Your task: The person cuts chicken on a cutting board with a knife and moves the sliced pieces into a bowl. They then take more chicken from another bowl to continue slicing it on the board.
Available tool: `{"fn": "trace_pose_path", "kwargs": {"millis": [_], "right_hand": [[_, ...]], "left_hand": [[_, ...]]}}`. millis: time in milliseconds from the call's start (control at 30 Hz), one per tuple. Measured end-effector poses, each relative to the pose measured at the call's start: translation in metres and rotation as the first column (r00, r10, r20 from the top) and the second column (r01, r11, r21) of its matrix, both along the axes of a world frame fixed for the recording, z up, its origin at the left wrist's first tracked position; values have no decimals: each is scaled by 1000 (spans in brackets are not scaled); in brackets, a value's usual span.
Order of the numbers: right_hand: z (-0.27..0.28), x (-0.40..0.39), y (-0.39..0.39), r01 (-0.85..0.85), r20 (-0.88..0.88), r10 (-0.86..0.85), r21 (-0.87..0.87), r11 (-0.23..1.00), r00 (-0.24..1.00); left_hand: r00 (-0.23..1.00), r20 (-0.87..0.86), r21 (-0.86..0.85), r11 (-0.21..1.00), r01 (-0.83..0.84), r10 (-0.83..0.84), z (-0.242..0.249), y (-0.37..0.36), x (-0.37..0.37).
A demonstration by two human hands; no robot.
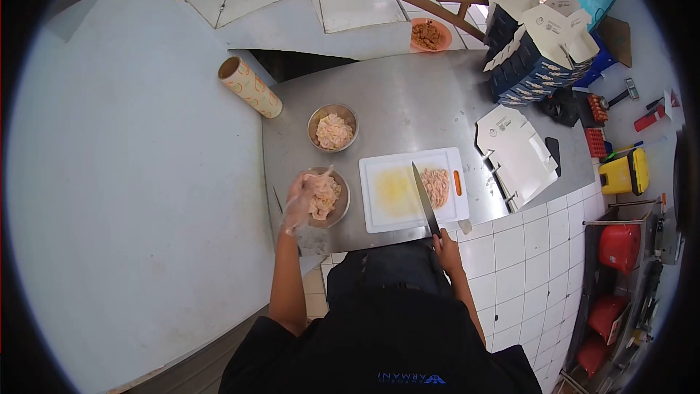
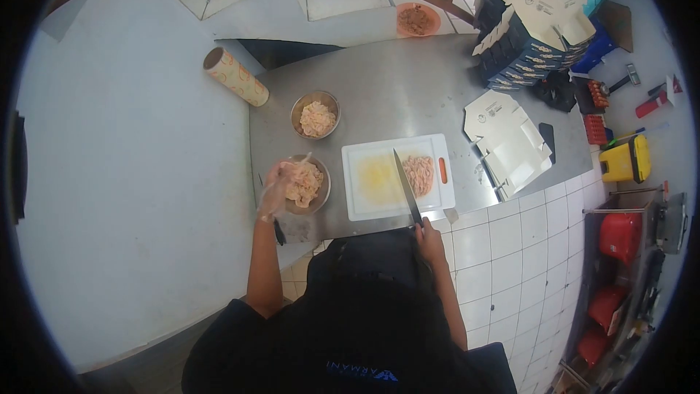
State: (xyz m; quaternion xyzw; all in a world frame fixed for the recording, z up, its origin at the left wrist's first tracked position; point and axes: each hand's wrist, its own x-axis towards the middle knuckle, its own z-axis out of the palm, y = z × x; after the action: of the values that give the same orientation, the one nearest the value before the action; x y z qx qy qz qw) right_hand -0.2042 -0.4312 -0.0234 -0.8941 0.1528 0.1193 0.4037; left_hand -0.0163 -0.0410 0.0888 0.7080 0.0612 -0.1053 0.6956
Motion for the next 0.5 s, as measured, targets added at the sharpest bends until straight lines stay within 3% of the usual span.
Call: {"fn": "trace_pose_path", "kwargs": {"millis": [33,133,233,333,433,500], "right_hand": [[4,0,2,4,14,-5,2,1000,1000],[10,0,3,33,58,-32,-8,999,998],[15,3,3,33,100,-22,-112,993,995],[28,4,5,48,130,-26,-174,984,991],[28,4,12,52,150,-32,-134,990,988],[17,6,14,24,144,-3,-145,989,990]], "left_hand": [[999,-40,-94,995,25,-29,3,-15,-1],[985,70,-121,979,166,-158,-13,-64,-4],[961,66,-598,760,254,-269,-37,-124,-8],[921,-276,-488,866,111,-274,-80,-175,-16],[880,-281,-337,898,283,-383,-159,-207,-18],[938,-217,-70,962,263,-272,-178,-218,-30]]}}
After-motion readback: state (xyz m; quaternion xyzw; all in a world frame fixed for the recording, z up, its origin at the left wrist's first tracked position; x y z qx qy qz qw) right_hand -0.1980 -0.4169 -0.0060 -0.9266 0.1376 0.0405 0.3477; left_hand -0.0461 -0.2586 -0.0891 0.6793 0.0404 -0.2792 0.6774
